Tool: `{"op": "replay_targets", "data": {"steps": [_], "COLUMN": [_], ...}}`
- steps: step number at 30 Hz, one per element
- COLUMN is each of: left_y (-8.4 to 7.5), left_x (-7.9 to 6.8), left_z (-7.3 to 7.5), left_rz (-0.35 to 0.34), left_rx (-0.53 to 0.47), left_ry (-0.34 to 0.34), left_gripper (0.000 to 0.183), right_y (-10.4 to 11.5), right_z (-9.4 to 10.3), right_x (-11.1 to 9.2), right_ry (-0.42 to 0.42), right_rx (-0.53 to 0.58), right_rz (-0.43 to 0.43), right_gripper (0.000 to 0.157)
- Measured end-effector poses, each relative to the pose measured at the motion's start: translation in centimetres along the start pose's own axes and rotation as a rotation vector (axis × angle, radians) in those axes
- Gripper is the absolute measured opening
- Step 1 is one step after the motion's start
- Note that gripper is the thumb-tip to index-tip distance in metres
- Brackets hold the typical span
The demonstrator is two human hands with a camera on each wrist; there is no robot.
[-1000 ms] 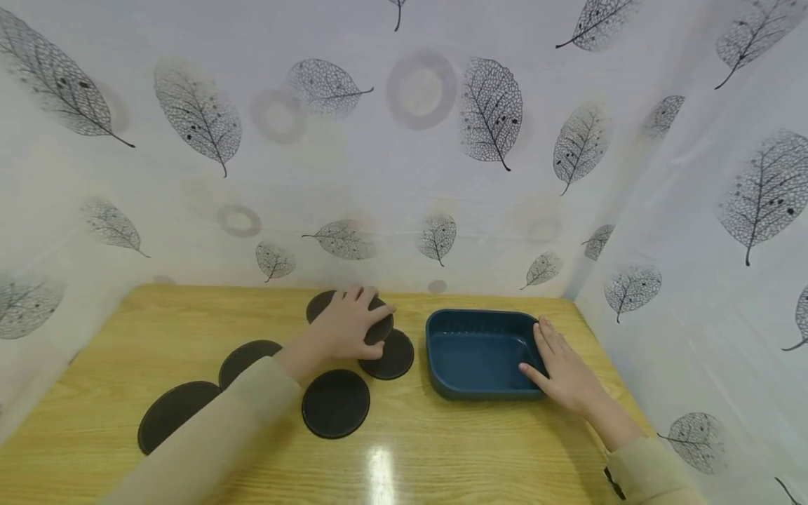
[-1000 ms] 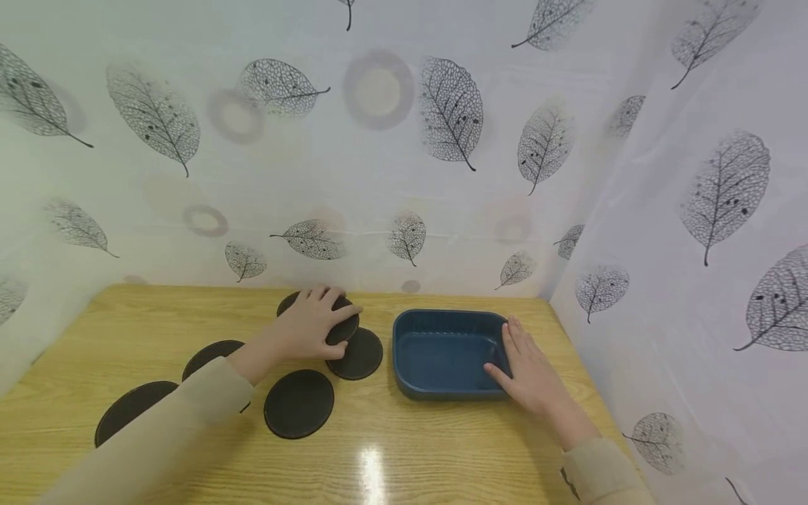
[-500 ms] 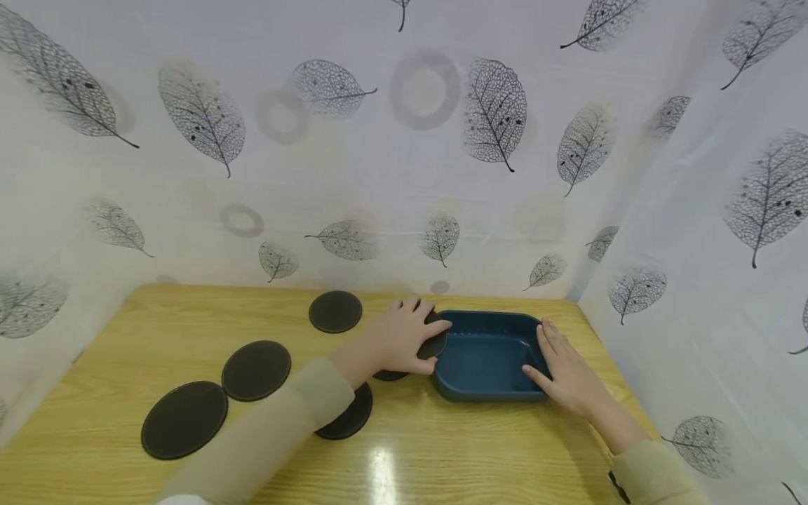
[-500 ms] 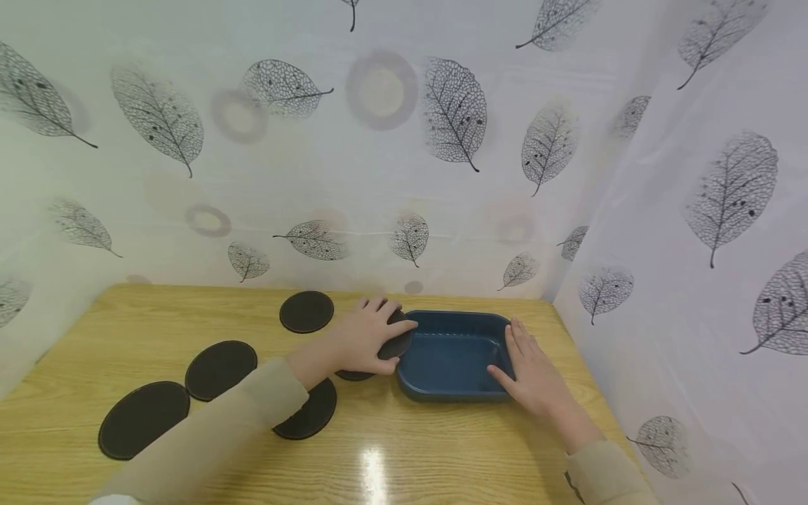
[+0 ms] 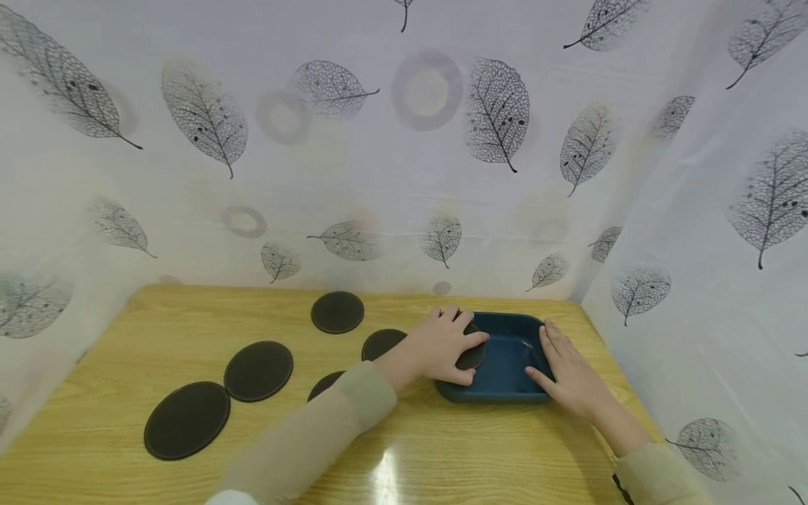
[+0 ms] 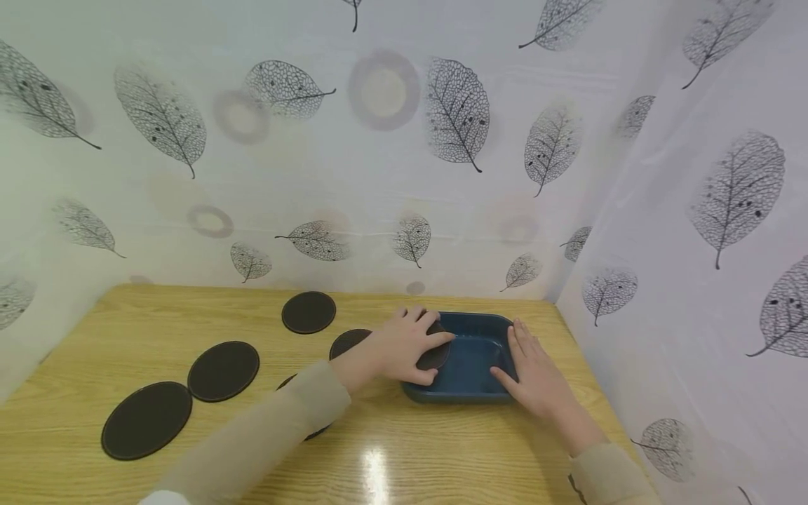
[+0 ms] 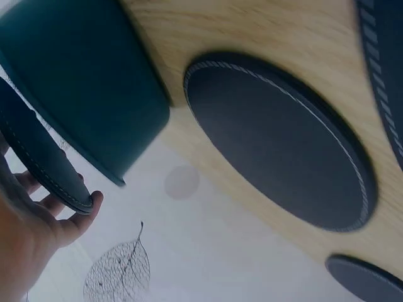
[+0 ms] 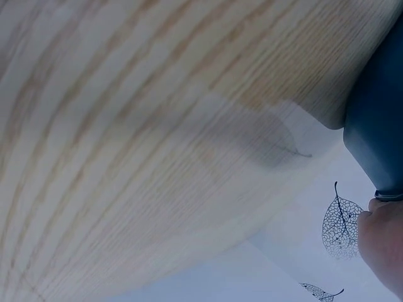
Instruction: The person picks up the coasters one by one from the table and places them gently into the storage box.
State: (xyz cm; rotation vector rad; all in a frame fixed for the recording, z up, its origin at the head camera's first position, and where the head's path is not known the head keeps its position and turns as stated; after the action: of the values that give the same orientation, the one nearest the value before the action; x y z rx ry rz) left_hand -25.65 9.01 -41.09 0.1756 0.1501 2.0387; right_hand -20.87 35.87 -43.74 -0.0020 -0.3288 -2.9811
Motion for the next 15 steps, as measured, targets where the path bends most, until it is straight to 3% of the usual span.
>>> {"op": "replay_targets", "data": {"steps": [6, 15], "left_y": [-1.0, -1.8], "left_x": [1.5, 2.3], "left_z": [-0.2, -0.7], "left_rz": [-0.01, 0.001], "left_rx": [-0.002, 0.012], "left_ry": [0.008, 0.075], "left_gripper": [0.068, 0.068], "right_y": [0.0, -0.1], "right_z": [0.0, 0.0], "right_x": [0.1, 0.1], "right_ry": [-0.005, -0.011], "right_rx": [-0.009, -0.007], "right_rz": [0.002, 0.001], "right_gripper": [0.092, 0.091]}}
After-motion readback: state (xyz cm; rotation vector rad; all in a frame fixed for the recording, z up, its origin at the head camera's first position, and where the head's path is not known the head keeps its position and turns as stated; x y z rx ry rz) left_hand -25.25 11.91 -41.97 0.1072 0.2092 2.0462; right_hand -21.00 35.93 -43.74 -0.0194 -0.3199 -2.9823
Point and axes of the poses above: each hand's wrist, its own x-axis towards the middle knuckle, its own z-axis out of the back of the hand, y = z × x, the point moved 3 cm from there along x, towards the middle knuckle, and after that the axes turned 10 degrees about -z, right-handed, at the moved point
